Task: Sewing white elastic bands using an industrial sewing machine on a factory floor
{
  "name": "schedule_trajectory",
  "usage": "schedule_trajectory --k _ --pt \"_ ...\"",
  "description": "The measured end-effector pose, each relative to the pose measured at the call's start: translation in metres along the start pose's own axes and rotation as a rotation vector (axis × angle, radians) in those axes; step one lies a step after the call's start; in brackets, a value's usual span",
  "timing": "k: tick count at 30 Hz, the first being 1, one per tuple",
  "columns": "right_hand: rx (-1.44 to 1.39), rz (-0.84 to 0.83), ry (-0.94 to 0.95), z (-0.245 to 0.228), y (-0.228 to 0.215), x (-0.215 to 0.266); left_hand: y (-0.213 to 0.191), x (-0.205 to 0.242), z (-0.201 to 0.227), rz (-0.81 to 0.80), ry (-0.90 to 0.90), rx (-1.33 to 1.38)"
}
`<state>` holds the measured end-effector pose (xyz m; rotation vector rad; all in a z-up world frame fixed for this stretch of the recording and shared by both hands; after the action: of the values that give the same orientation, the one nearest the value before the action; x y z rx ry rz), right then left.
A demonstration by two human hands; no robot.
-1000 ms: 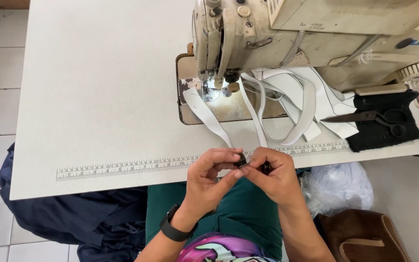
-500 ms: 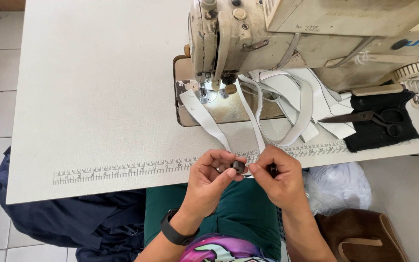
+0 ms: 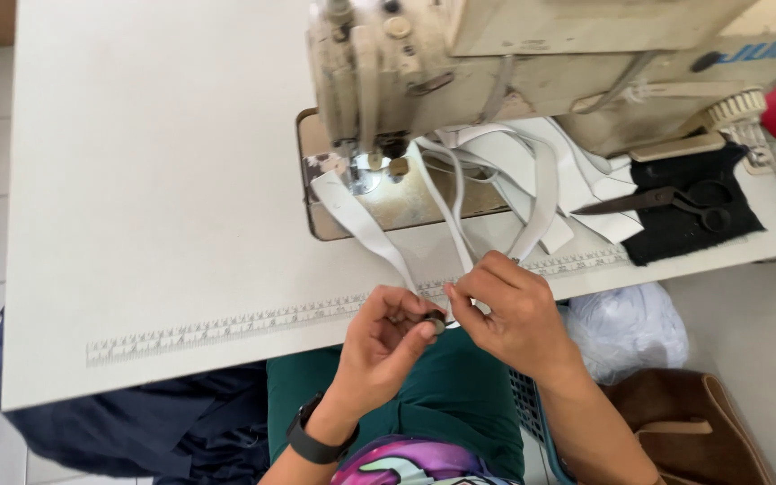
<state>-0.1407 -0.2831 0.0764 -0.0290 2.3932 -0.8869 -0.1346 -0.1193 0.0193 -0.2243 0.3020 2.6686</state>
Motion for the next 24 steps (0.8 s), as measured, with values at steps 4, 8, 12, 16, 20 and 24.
schedule_trajectory --k 4,8,12,16,20,24 --pt "0.248 0.143 0.065 0.028 -0.012 0.026 0.017 -0.003 0.003 -0.159 -0.027 0.009" --pt "-0.078 0.216 0.402 0.078 -0.059 0.064 0.039 0.012 -0.031 -0.36 -0.302 0.111" --pt "-0.417 0.428 0.63 0.195 -0.144 0.133 0.047 0.025 -0.064 -0.646 -0.757 -0.175" --pt "-0.289 0.675 0.612 0.245 -0.244 0.118 0.02 0.052 -0.153 -0.754 -0.675 -0.47" --pt "-0.056 0.799 0.67 0.278 -0.293 0.065 -0.026 0.076 -0.209 -0.27 -1.092 -0.554" --pt "0.317 0.743 0.782 0.362 -0.294 0.048 -0.053 0.094 -0.245 0.253 -0.978 -0.437"
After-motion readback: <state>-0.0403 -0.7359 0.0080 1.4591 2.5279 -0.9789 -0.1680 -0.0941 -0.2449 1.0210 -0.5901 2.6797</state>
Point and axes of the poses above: each hand's wrist, its own x-axis away from the middle knuckle, its own y-axis out of the palm, z = x × y, the point moved 4 cm from there along -x, towards the middle knuckle, and after that the axes turned 11 degrees about -x, right-handed, at the moved point
